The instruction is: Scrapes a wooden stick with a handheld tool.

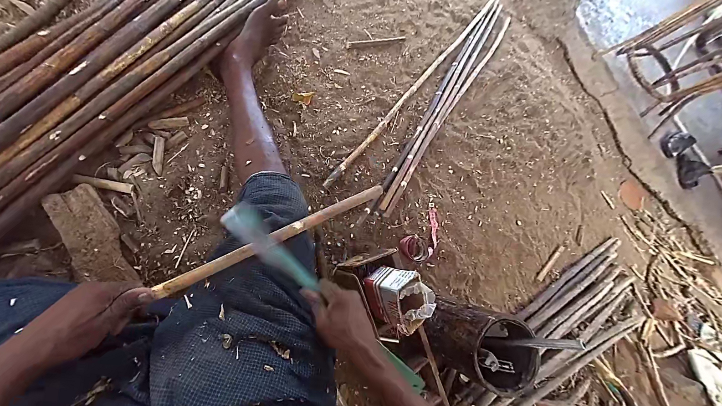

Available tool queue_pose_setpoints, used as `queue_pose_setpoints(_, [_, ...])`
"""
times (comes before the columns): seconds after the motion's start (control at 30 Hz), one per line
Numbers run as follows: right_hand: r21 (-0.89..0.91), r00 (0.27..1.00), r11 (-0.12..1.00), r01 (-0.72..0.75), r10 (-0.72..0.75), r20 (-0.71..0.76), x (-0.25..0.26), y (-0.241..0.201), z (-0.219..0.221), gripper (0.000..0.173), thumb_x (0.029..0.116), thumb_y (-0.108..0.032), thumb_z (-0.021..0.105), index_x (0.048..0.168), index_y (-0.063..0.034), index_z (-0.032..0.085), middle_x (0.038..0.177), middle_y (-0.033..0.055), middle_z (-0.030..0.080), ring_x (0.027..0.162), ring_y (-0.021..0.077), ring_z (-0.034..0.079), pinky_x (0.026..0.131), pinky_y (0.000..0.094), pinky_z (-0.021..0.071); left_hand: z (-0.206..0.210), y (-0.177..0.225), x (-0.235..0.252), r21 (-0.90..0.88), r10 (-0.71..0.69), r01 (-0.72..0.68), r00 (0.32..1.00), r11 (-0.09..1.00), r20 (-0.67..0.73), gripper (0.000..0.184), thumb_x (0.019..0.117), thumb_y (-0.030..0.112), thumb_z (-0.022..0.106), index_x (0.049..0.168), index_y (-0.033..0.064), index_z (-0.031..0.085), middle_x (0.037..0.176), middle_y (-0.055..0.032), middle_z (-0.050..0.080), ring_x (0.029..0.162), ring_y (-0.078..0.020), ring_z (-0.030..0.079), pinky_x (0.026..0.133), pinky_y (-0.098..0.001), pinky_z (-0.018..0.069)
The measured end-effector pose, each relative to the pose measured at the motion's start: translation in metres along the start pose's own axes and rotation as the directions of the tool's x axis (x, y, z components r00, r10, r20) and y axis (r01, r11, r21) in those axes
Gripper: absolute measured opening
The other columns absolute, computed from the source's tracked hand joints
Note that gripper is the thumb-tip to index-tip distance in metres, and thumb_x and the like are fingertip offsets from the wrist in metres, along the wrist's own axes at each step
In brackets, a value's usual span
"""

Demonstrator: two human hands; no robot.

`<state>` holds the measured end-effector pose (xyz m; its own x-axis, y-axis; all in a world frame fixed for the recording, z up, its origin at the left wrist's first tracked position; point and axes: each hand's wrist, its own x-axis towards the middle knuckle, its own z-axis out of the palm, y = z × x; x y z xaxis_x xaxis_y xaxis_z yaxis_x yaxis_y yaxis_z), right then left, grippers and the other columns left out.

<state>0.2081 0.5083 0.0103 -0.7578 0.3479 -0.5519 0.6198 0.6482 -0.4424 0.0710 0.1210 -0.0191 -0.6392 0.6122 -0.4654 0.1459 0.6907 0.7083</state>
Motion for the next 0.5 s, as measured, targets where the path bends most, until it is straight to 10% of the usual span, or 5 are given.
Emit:
queue_pose_setpoints(0.17, [0.221, 0.97, 0.97, -0.097, 0.142, -0.197, 0.009, 0.021, -0.013, 0.061, 0.1018, -0.067, 0.044, 0.103, -0.0092, 0.064, 0.065, 0.0115, 0.056, 0.052, 0.0275, 0.055, 0.048, 0.0479, 0.0482, -0.001, 0.001, 0.005, -0.118, -0.012, 0.021, 0.997, 0.993, 0.074, 0.055, 0.1031, 0.061, 0.034, 0.087, 0.0197, 0.067, 0.056, 0.0077, 0.053, 0.045, -0.0069, 0.049, 0.044, -0.0273, 0.0427])
queue_pose_setpoints(0.27, [-0.032, 1.0, 0.999, 0.012, -0.012, -0.005, -0.003, 0.004, 0.002, 0.05, 0.1031, -0.059, 0.048, 0.099, -0.0117, 0.066, 0.075, 0.0086, 0.062, 0.071, 0.0277, 0.065, 0.066, 0.0525, 0.0534, -0.008, 0.002, 0.004, -0.203, -0.03, 0.058, 0.99, 0.978, 0.141, 0.051, 0.1052, 0.053, 0.037, 0.09, 0.016, 0.068, 0.055, 0.0044, 0.054, 0.042, -0.0085, 0.048, 0.042, -0.0258, 0.0415])
queue_pose_setpoints(0.4, [0.194, 0.972, 0.976, -0.096, 0.134, -0.192, 0.006, 0.023, -0.015, 0.062, 0.1006, -0.068, 0.045, 0.102, -0.0093, 0.065, 0.067, 0.0117, 0.058, 0.054, 0.0274, 0.056, 0.049, 0.0482, 0.0487, -0.007, 0.005, 0.007, -0.259, -0.021, 0.067, 0.984, 0.964, 0.176, 0.051, 0.1044, 0.055, 0.037, 0.087, 0.0173, 0.067, 0.055, 0.0035, 0.054, 0.041, -0.0084, 0.047, 0.041, -0.0239, 0.0396])
queue_pose_setpoints(0.5, [-0.005, 1.0, 1.0, 0.001, -0.001, -0.006, -0.005, 0.002, 0.001, 0.052, 0.1035, -0.058, 0.047, 0.098, -0.0099, 0.066, 0.074, 0.01, 0.063, 0.07, 0.0292, 0.065, 0.066, 0.0541, 0.0543, -0.015, 0.004, 0.008, -0.333, -0.045, 0.133, 0.965, 0.934, 0.259, 0.051, 0.1035, 0.056, 0.038, 0.09, 0.0154, 0.066, 0.054, 0.0013, 0.053, 0.039, -0.0088, 0.046, 0.038, -0.022, 0.0376])
